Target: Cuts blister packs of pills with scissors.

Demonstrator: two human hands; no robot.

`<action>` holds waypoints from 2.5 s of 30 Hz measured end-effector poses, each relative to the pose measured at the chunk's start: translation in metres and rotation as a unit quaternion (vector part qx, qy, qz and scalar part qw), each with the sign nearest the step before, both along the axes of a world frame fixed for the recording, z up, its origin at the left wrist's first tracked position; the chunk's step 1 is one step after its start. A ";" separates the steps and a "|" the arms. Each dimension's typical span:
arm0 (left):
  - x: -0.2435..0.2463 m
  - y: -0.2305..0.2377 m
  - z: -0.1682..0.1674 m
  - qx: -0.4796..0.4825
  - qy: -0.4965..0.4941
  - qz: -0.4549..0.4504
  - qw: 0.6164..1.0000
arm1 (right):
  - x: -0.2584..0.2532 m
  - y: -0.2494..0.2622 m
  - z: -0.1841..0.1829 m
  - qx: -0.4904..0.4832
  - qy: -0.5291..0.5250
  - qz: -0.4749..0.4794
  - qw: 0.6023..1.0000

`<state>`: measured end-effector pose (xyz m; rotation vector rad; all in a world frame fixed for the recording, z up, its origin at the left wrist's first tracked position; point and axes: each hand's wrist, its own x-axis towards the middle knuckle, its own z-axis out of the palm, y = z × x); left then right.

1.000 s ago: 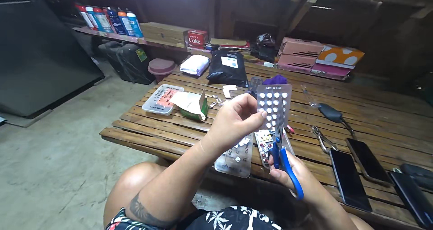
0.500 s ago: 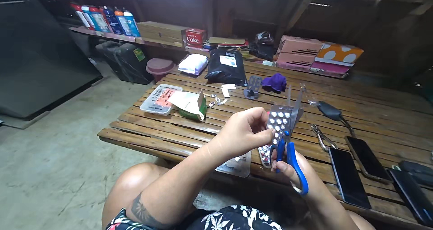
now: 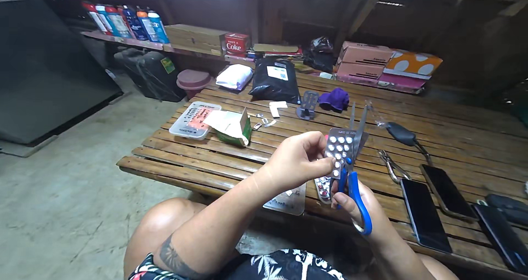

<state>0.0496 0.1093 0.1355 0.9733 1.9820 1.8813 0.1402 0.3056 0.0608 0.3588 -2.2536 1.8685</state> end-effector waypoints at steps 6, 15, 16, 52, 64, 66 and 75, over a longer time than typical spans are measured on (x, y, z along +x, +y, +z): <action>-0.003 -0.002 0.000 -0.009 0.005 -0.003 1.000 | -0.002 0.000 -0.001 -0.016 -0.002 0.011 1.000; -0.004 -0.001 -0.003 -0.002 -0.008 -0.014 1.000 | 0.000 0.000 -0.001 -0.018 -0.013 0.010 1.000; -0.005 -0.001 -0.003 -0.003 -0.008 -0.013 1.000 | 0.000 0.000 -0.001 -0.017 -0.013 0.010 1.000; -0.012 -0.014 0.002 0.208 -0.015 0.072 0.975 | 0.002 -0.001 0.001 0.084 -0.096 0.111 0.986; -0.004 0.001 -0.005 0.204 -0.066 0.043 0.976 | 0.002 -0.001 0.001 0.046 -0.057 0.108 0.991; -0.004 0.003 -0.006 0.197 -0.066 0.045 0.977 | 0.002 0.000 0.000 0.046 -0.058 0.107 0.991; -0.002 0.002 -0.005 0.193 -0.073 0.038 0.978 | 0.002 0.001 -0.001 0.044 -0.046 0.104 0.993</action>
